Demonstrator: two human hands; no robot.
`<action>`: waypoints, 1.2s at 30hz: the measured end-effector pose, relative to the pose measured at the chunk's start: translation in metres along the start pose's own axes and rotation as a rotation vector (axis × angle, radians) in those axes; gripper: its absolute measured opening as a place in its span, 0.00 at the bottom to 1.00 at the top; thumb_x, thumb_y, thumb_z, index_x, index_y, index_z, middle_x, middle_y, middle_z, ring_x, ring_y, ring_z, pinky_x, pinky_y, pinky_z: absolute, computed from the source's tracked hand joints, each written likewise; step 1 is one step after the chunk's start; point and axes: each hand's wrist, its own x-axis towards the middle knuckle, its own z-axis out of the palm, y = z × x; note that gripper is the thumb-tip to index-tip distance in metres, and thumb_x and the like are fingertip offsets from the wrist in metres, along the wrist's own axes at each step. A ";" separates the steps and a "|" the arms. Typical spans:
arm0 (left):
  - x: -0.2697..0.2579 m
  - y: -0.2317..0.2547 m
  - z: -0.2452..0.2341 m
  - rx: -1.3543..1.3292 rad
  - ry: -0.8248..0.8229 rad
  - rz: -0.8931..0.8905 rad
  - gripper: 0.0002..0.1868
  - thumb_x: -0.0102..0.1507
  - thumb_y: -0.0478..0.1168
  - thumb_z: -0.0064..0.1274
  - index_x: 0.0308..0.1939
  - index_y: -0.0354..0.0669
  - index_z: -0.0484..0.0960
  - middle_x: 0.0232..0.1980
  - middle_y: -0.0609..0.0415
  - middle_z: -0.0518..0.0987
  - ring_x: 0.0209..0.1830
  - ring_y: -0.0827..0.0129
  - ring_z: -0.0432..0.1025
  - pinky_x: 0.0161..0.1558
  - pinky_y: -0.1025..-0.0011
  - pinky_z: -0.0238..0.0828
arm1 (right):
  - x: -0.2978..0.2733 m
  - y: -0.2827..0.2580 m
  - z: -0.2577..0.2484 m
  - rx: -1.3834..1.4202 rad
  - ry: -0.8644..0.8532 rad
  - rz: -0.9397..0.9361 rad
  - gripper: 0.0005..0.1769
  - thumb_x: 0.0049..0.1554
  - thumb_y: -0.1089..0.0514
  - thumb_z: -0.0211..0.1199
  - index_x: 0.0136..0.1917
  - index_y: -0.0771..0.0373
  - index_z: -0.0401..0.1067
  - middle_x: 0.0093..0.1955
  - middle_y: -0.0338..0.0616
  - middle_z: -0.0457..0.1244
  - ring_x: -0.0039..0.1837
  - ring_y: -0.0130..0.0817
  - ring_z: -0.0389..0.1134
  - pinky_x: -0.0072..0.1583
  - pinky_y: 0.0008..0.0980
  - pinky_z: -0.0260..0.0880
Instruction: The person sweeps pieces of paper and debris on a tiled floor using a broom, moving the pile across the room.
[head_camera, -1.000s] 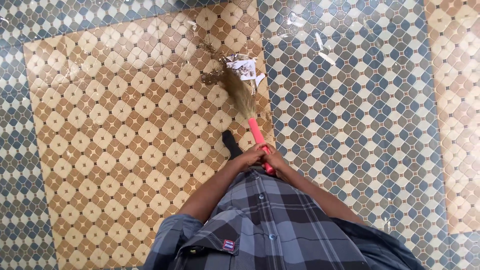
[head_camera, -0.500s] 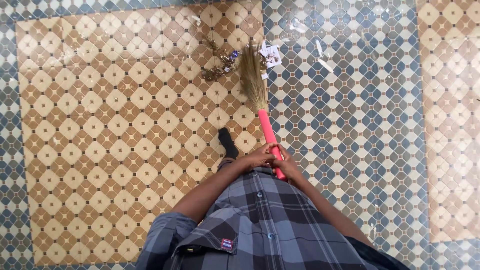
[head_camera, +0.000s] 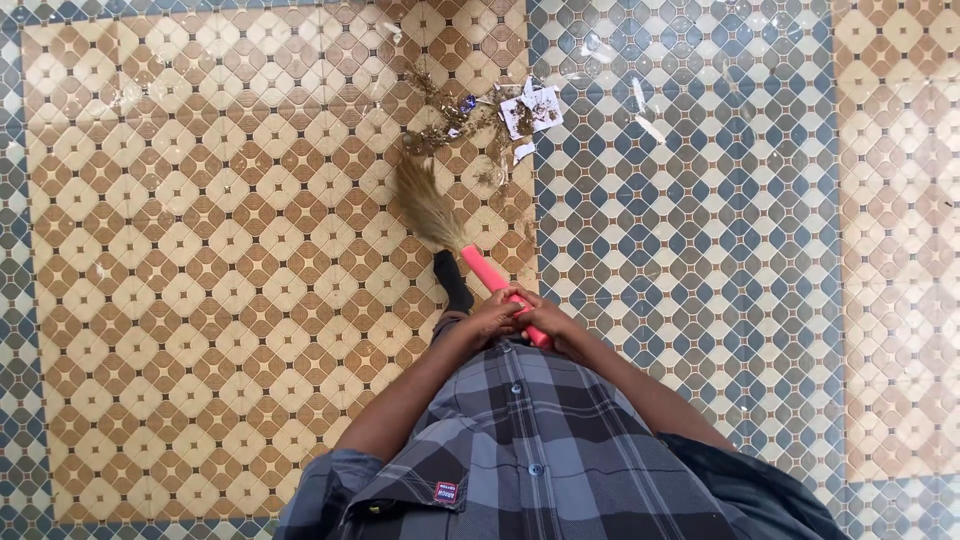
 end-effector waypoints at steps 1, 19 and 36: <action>0.006 -0.001 -0.005 0.000 -0.041 0.021 0.25 0.70 0.41 0.49 0.71 0.45 0.63 0.44 0.49 0.77 0.27 0.75 0.73 0.24 0.80 0.68 | 0.008 0.008 -0.002 0.054 0.001 0.007 0.40 0.50 0.69 0.58 0.75 0.54 0.62 0.45 0.44 0.67 0.31 0.24 0.66 0.31 0.22 0.67; 0.049 0.004 0.046 0.301 -0.130 -0.095 0.37 0.66 0.49 0.51 0.77 0.49 0.57 0.59 0.54 0.75 0.47 0.72 0.74 0.42 0.75 0.75 | -0.037 0.041 -0.055 0.251 0.262 -0.070 0.54 0.50 0.72 0.59 0.84 0.52 0.41 0.43 0.50 0.68 0.32 0.30 0.66 0.34 0.27 0.69; 0.018 0.061 0.089 0.224 -0.125 0.067 0.43 0.62 0.41 0.56 0.78 0.52 0.51 0.66 0.46 0.65 0.57 0.63 0.74 0.54 0.65 0.80 | -0.082 -0.027 -0.022 0.181 0.309 -0.074 0.53 0.53 0.69 0.56 0.85 0.41 0.39 0.41 0.49 0.66 0.31 0.30 0.66 0.31 0.29 0.70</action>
